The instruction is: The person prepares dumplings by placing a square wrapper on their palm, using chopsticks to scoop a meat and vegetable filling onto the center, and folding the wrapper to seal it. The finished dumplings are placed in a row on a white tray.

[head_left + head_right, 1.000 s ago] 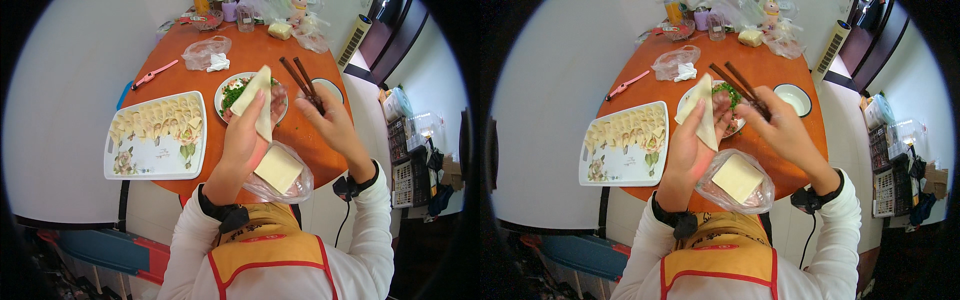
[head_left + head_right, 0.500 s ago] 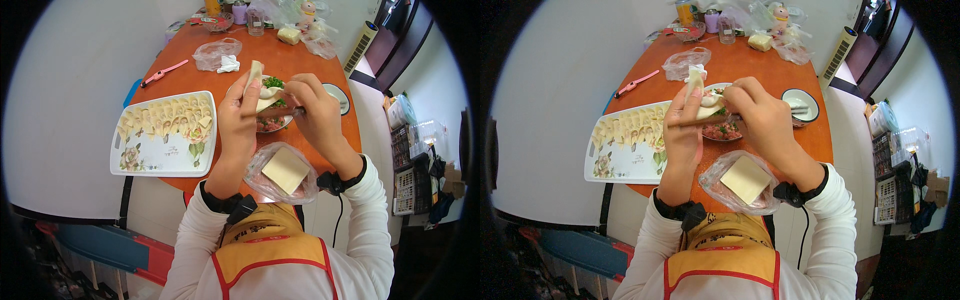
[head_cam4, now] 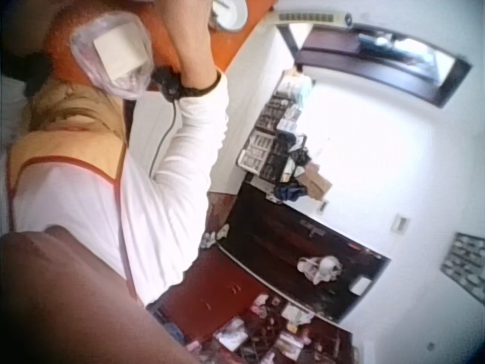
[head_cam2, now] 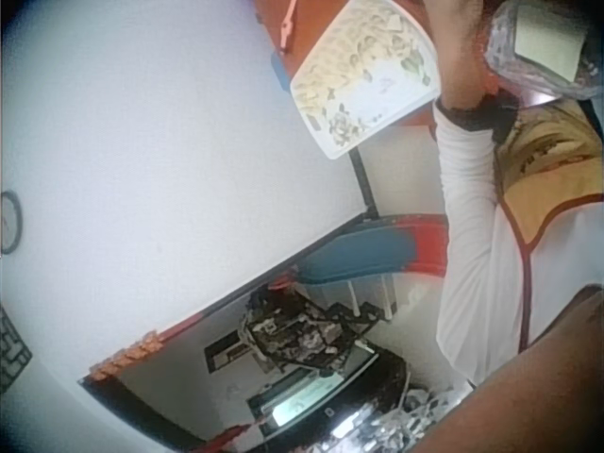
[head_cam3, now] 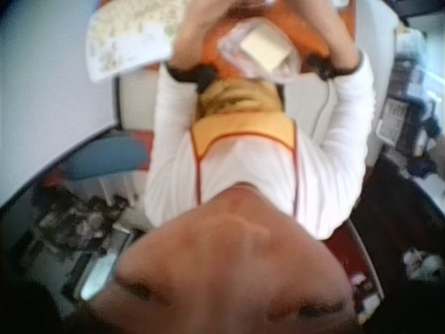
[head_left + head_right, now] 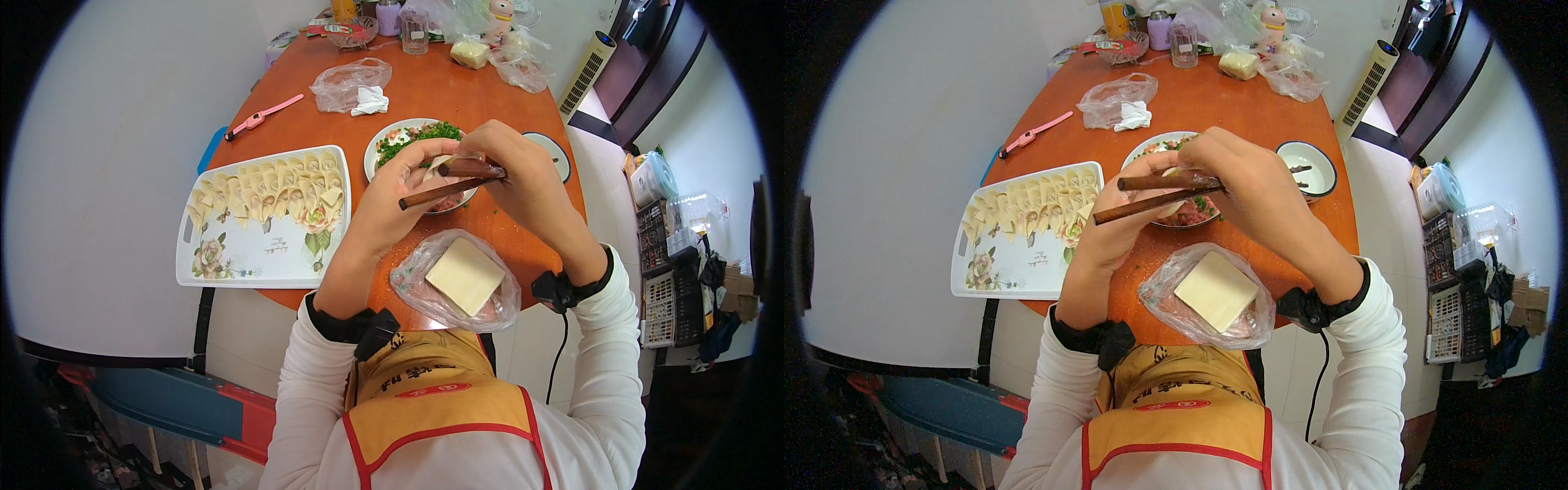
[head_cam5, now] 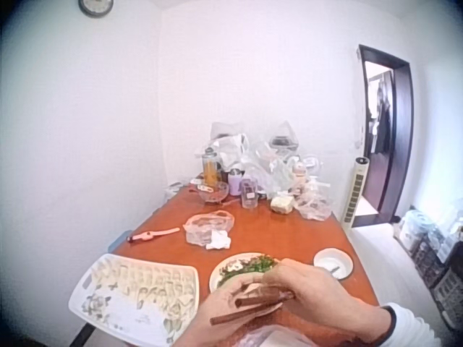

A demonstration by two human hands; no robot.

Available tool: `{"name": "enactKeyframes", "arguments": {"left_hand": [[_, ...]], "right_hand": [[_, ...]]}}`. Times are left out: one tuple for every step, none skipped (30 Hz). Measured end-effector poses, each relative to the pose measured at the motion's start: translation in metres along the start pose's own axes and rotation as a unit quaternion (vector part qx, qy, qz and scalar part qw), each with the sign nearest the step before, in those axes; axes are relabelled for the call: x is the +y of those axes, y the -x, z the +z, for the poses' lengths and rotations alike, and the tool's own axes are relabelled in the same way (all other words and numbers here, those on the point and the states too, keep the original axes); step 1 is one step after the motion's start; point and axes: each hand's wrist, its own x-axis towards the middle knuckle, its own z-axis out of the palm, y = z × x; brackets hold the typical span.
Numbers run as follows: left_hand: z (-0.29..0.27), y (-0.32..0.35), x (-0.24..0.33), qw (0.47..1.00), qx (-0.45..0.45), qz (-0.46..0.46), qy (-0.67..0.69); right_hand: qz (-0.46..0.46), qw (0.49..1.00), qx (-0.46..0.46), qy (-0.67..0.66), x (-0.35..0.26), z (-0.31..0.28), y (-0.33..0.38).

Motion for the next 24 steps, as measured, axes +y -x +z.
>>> {"name": "enactKeyframes", "arguments": {"left_hand": [[0.001,-0.001,-0.004,1.000,0.003,0.028,-0.011],[0.004,-0.003,-0.009,0.998,0.008,0.056,-0.021],[0.007,-0.004,-0.011,0.996,0.013,0.084,-0.032],[0.010,-0.003,-0.010,0.998,0.049,0.045,0.012],[0.011,-0.002,-0.010,0.997,0.061,0.040,-0.002],[0.012,-0.001,-0.011,0.997,0.073,0.035,-0.016],[0.012,0.000,-0.011,0.996,0.084,0.030,-0.029],[0.014,0.001,-0.008,0.993,0.086,0.040,-0.069],[0.016,0.002,-0.005,0.990,0.092,0.042,-0.096],[0.018,0.003,-0.003,0.987,0.098,0.044,-0.123],[0.018,0.005,-0.001,0.982,0.107,0.047,-0.151],[0.015,0.006,-0.004,0.979,0.102,0.057,-0.167],[0.015,0.006,-0.006,0.978,0.108,0.073,-0.164],[0.014,0.007,-0.007,0.975,0.117,0.088,-0.165],[0.013,0.008,-0.009,0.972,0.127,0.103,-0.166],[0.013,0.007,-0.014,0.974,0.130,0.099,-0.154],[0.006,0.008,-0.016,0.948,0.132,0.138,-0.255],[0.006,0.009,-0.015,0.954,0.138,0.123,-0.235],[0.005,0.011,-0.013,0.960,0.144,0.109,-0.213],[0.008,0.014,-0.009,0.970,0.155,0.082,-0.168],[0.006,0.017,-0.006,0.967,0.162,0.089,-0.176],[0.003,0.021,-0.003,0.964,0.168,0.096,-0.184],[0.001,0.024,-0.001,0.961,0.172,0.104,-0.190],[-0.008,0.024,-0.007,0.953,0.169,0.110,-0.227]], "right_hand": [[0.011,1.000,-0.001,-0.009,-0.001,0.000,0.001],[0.021,1.000,0.002,-0.021,-0.002,0.000,0.001],[0.031,0.999,0.004,-0.034,-0.003,0.000,0.001],[0.041,0.998,0.006,-0.046,-0.003,0.001,0.001],[0.053,0.998,0.001,-0.034,-0.003,0.000,0.001],[0.064,0.998,-0.004,-0.022,-0.001,-0.001,0.003],[0.076,0.997,-0.009,-0.010,0.000,-0.002,0.004],[0.077,0.997,-0.022,0.007,0.000,-0.002,0.005],[0.077,0.996,-0.035,0.024,0.000,-0.003,0.006],[0.077,0.995,-0.048,0.040,-0.001,-0.003,0.006],[0.078,0.993,-0.060,0.066,-0.002,-0.003,0.006],[0.078,0.990,-0.072,0.091,-0.003,-0.002,0.006],[0.077,0.987,-0.084,0.115,-0.004,-0.002,0.007],[0.074,0.988,-0.072,0.112,-0.005,0.000,0.006],[0.070,0.990,-0.061,0.108,-0.006,0.002,0.007],[0.066,0.991,-0.049,0.103,-0.007,0.003,0.007],[0.067,0.992,-0.044,0.097,-0.006,0.008,0.007],[0.070,0.992,-0.038,0.097,-0.007,0.009,0.007],[0.073,0.992,-0.032,0.096,-0.009,0.011,0.006],[0.082,0.992,-0.038,0.084,-0.010,0.011,0.006],[0.081,0.992,-0.049,0.083,-0.011,0.013,0.004],[0.081,0.992,-0.061,0.082,-0.012,0.016,0.002],[0.081,0.991,-0.071,0.083,-0.013,0.018,0.001],[0.079,0.991,-0.078,0.079,-0.012,0.021,0.001]]}}
